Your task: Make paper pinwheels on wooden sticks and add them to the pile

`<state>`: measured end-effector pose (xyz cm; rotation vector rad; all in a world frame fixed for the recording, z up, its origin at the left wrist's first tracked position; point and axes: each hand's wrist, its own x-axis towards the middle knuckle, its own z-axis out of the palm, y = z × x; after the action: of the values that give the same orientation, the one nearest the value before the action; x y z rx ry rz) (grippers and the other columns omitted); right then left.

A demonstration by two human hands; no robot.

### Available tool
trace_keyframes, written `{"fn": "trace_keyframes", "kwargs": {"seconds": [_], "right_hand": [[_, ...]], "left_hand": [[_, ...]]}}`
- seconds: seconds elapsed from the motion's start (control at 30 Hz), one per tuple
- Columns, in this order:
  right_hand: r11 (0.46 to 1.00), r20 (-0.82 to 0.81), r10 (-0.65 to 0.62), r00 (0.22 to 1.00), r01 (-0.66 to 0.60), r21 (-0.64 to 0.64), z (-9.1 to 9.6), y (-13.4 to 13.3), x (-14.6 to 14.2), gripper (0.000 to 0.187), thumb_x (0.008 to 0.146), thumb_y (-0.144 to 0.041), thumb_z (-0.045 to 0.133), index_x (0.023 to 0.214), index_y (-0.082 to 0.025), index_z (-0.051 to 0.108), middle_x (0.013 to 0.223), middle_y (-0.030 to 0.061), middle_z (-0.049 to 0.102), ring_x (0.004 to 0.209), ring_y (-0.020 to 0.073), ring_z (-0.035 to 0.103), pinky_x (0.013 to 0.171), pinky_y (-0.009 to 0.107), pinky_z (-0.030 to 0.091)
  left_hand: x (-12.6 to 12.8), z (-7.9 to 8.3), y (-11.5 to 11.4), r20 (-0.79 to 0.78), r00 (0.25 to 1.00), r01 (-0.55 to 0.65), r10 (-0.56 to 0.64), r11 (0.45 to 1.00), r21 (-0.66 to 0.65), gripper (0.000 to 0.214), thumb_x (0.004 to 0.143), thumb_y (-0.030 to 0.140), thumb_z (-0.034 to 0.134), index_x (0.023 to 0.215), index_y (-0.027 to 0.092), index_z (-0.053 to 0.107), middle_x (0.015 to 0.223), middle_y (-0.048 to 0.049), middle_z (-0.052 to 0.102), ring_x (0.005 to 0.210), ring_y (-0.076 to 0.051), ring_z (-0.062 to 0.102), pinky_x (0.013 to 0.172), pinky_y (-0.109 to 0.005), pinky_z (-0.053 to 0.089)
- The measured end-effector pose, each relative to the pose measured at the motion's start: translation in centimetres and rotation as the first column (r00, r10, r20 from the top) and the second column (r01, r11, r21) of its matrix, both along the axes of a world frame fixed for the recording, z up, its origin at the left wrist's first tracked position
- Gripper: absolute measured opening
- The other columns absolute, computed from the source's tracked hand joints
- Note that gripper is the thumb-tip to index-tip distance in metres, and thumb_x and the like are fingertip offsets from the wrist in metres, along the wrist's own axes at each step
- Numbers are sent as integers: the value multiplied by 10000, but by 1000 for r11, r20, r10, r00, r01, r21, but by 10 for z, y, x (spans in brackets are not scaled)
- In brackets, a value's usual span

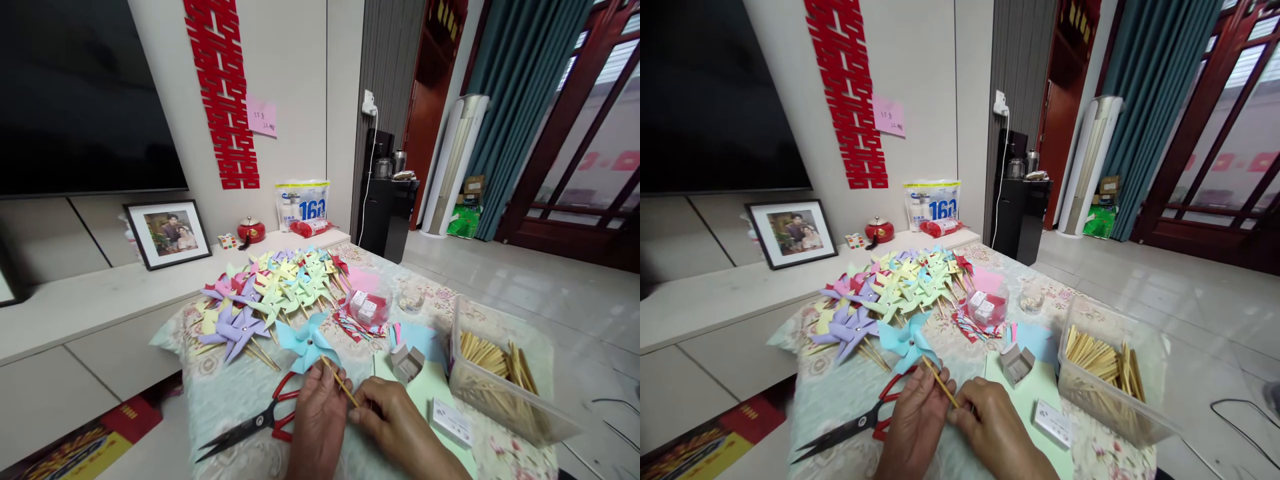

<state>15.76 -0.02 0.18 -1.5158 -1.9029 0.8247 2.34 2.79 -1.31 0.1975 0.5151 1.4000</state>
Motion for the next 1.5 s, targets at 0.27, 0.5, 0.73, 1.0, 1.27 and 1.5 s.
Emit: {"fn": "trace_keyframes", "kwargs": {"seconds": [0.27, 0.5, 0.73, 1.0, 1.27, 1.5], "right_hand": [[992, -40, -41, 998, 46, 121, 34, 27, 7, 165, 840, -250, 617, 693, -181, 592, 653, -17, 601, 624, 136, 529, 582, 229, 338], [961, 97, -189, 977, 164, 223, 100, 122, 23, 169, 871, -256, 603, 721, -185, 634, 587, -21, 657, 576, 128, 632, 592, 205, 441], [956, 336, -277, 900, 223, 191, 123, 213, 40, 157, 890, -228, 652, 752, -158, 680, 640, 20, 710, 637, 149, 689, 639, 234, 501], [960, 575, -263, 775, 273, 71, 106, 261, 41, 270, 968, -338, 622, 1186, -178, 639, 1220, 81, 651, 1044, 224, 657, 887, 420, 564], [969, 583, -187, 790, 246, -23, 86, 292, 36, 295, 971, -336, 618, 1223, -182, 623, 1253, 87, 636, 1057, 230, 652, 890, 428, 564], [972, 529, -130, 839, 214, -101, 83, 301, 39, 294, 971, -340, 617, 1210, -169, 629, 1231, 83, 646, 1025, 226, 661, 867, 418, 573]], "left_hand": [[3, -3, 0, -23, 997, 72, -72, 997, -26, 507, 587, 330, 891, 1037, 174, 717, 1176, -120, 648, 964, -222, 623, 772, -329, 512], [10, -5, 0, -149, 979, 133, -138, 990, -45, 433, 567, 273, 892, 948, 162, 719, 993, -72, 669, 745, -142, 601, 648, -265, 437], [29, -26, 9, -456, 834, 351, -311, 936, 3, 424, 577, 334, 838, 902, 129, 659, 837, -39, 662, 593, -93, 548, 516, -224, 335], [42, -52, 22, -646, 658, 460, -386, 886, -60, 297, 633, 309, 788, 795, 164, 585, 653, 32, 576, 499, -90, 523, 423, -216, 332], [46, -62, 27, -580, 700, 430, -417, 894, -124, 309, 594, 315, 816, 723, 171, 575, 613, 13, 609, 439, -101, 561, 427, -219, 325], [46, -58, 25, -580, 694, 427, -426, 892, -145, 277, 608, 304, 798, 717, 168, 582, 665, -7, 639, 451, -105, 575, 428, -220, 336]]}}
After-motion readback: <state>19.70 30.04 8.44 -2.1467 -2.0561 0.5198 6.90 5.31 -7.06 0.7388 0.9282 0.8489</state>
